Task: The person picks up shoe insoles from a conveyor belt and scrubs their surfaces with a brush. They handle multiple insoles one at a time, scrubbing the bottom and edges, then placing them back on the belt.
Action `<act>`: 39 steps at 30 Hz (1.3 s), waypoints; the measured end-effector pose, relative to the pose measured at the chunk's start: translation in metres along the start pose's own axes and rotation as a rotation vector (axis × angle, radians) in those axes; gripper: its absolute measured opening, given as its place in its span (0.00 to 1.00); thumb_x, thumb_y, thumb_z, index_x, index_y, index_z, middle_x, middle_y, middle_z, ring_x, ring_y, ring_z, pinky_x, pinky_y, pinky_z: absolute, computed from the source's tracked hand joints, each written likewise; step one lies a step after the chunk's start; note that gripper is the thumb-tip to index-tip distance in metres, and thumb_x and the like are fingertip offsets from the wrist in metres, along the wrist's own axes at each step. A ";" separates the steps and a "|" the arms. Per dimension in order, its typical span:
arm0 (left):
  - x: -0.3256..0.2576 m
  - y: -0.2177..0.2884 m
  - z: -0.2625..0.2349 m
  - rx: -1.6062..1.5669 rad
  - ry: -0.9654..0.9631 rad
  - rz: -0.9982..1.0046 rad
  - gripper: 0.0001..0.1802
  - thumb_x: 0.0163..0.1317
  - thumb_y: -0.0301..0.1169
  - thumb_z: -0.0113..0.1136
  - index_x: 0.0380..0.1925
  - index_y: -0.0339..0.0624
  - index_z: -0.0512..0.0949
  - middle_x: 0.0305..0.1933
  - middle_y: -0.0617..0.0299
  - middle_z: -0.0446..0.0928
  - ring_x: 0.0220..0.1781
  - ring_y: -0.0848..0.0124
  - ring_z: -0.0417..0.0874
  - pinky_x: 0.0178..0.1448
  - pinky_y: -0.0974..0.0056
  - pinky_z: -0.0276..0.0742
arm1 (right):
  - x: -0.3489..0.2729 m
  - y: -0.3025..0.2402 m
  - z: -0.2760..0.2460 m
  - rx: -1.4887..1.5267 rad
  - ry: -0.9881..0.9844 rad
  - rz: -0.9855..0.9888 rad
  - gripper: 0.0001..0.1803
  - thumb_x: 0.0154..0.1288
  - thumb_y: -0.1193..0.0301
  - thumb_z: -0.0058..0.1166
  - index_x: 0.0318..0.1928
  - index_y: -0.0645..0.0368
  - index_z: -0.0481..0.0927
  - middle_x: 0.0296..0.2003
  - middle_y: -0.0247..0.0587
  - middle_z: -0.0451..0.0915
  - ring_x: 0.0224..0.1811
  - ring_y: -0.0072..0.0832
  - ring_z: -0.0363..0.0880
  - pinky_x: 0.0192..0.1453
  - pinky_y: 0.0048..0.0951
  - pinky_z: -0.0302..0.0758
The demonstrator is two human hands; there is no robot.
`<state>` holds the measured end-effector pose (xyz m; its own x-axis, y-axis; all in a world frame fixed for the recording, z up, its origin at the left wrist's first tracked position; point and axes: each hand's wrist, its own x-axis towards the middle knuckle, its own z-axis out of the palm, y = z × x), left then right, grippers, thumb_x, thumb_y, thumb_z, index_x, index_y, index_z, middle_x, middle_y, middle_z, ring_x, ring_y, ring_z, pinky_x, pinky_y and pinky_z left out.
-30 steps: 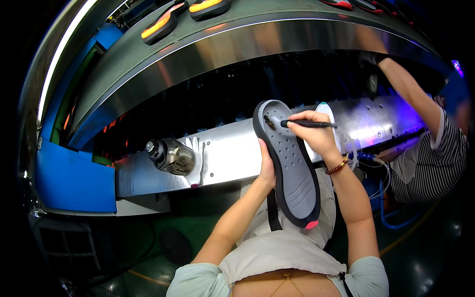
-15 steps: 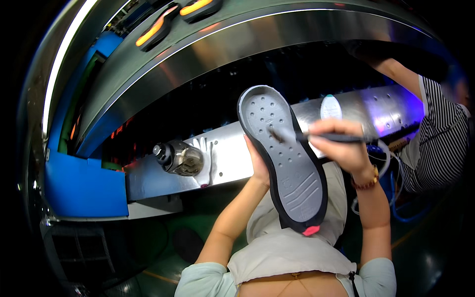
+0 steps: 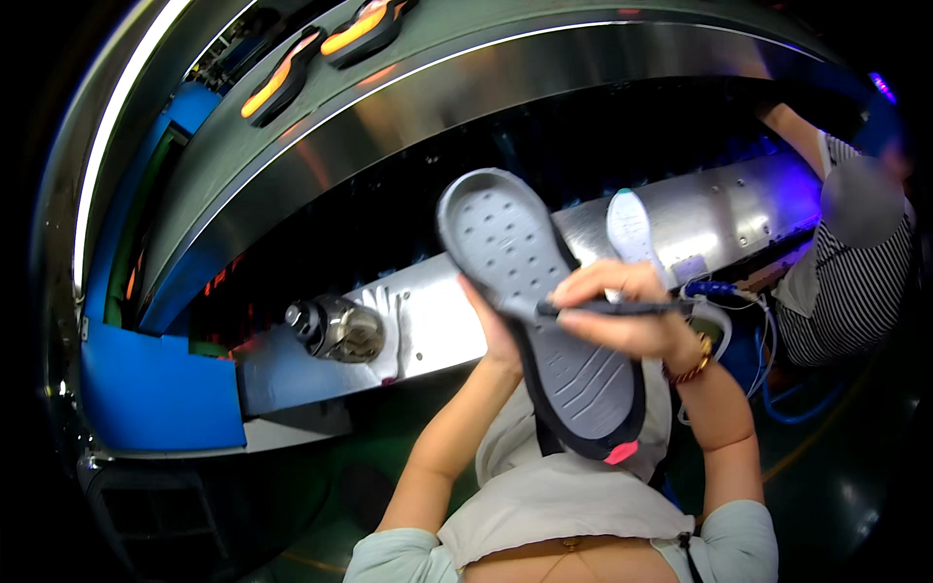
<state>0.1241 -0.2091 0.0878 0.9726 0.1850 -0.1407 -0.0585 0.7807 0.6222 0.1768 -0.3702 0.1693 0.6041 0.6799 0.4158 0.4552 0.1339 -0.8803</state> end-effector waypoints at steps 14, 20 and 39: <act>0.003 0.001 0.001 -0.140 0.013 0.052 0.47 0.54 0.71 0.27 0.61 0.45 0.58 0.59 0.53 0.65 0.59 0.58 0.68 0.62 0.55 0.64 | -0.009 -0.005 -0.004 0.291 -0.127 -0.043 0.09 0.48 0.81 0.61 0.34 0.65 0.81 0.35 0.46 0.81 0.39 0.29 0.79 0.47 0.26 0.74; 0.012 0.003 0.003 -0.133 -0.060 0.114 0.43 0.58 0.67 0.26 0.64 0.49 0.54 0.64 0.61 0.59 0.62 0.66 0.62 0.66 0.61 0.56 | -0.001 0.005 -0.011 0.070 -0.096 -0.049 0.12 0.49 0.78 0.62 0.37 0.63 0.81 0.35 0.43 0.80 0.40 0.26 0.79 0.46 0.25 0.74; 0.024 0.043 0.018 -0.080 0.022 0.392 0.57 0.47 0.76 0.25 0.61 0.36 0.56 0.59 0.43 0.63 0.59 0.51 0.66 0.64 0.51 0.60 | -0.021 -0.011 -0.013 0.062 -0.156 -0.150 0.10 0.44 0.83 0.61 0.32 0.63 0.82 0.32 0.40 0.82 0.41 0.28 0.77 0.48 0.26 0.73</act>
<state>0.1487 -0.1820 0.1256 0.8681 0.4901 0.0787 -0.4424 0.6922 0.5702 0.1681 -0.3954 0.1733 0.4220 0.7518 0.5066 0.4882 0.2824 -0.8258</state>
